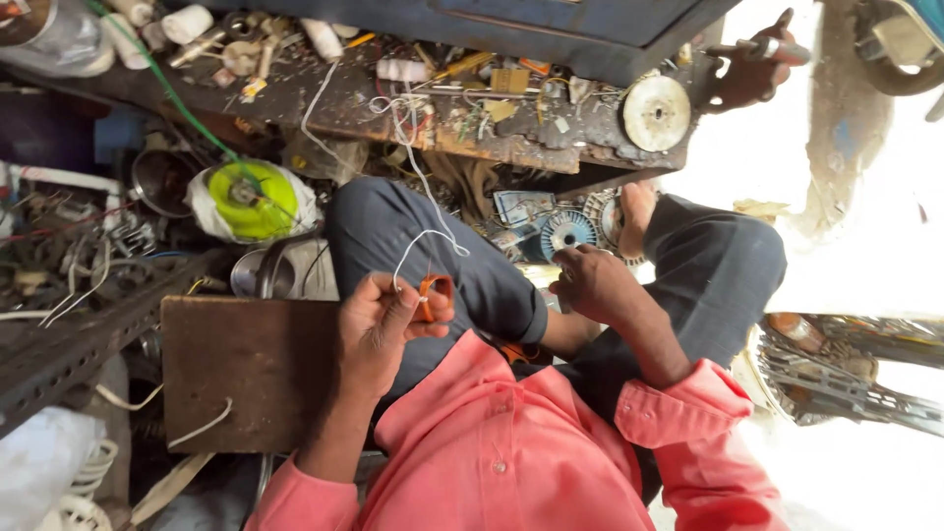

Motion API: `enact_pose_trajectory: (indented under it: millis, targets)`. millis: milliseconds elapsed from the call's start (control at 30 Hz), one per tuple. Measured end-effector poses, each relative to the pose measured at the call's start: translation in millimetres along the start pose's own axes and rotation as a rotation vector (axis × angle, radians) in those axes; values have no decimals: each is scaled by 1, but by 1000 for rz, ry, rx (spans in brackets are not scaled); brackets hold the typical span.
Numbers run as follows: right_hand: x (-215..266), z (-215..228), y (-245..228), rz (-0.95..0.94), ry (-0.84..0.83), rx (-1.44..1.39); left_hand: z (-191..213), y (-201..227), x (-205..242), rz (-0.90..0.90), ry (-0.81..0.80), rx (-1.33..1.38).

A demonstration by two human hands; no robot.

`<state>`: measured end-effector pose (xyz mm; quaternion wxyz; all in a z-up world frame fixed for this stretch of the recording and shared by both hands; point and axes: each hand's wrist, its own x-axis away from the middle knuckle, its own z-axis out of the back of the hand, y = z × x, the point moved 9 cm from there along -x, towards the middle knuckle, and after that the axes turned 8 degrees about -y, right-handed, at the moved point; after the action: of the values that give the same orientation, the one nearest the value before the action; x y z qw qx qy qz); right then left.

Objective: The person sits on the ground winding copper wire by hand from a spool onto a small orange motor armature, turning the armature as they loop the wire around it. They then cut the wire with scissors and place the wound armature on a grinding wheel at the workbench.

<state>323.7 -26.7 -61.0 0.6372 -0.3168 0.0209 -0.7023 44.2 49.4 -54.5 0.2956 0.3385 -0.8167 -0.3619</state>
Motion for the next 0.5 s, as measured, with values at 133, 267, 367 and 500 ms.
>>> enact_pose_trajectory:
  millis: [133,267,367,500]
  targets:
    - [0,-6,7,6,-19,-4,-4,9,1,-72,-45,98]
    - [-1,1,-2,80,13,-67,2,18,1,-135,-12,140]
    - [-8,0,-7,47,-53,-23,6,30,1,-182,-9,141]
    - [-17,5,-24,124,-77,14,17,31,-1,-202,31,173]
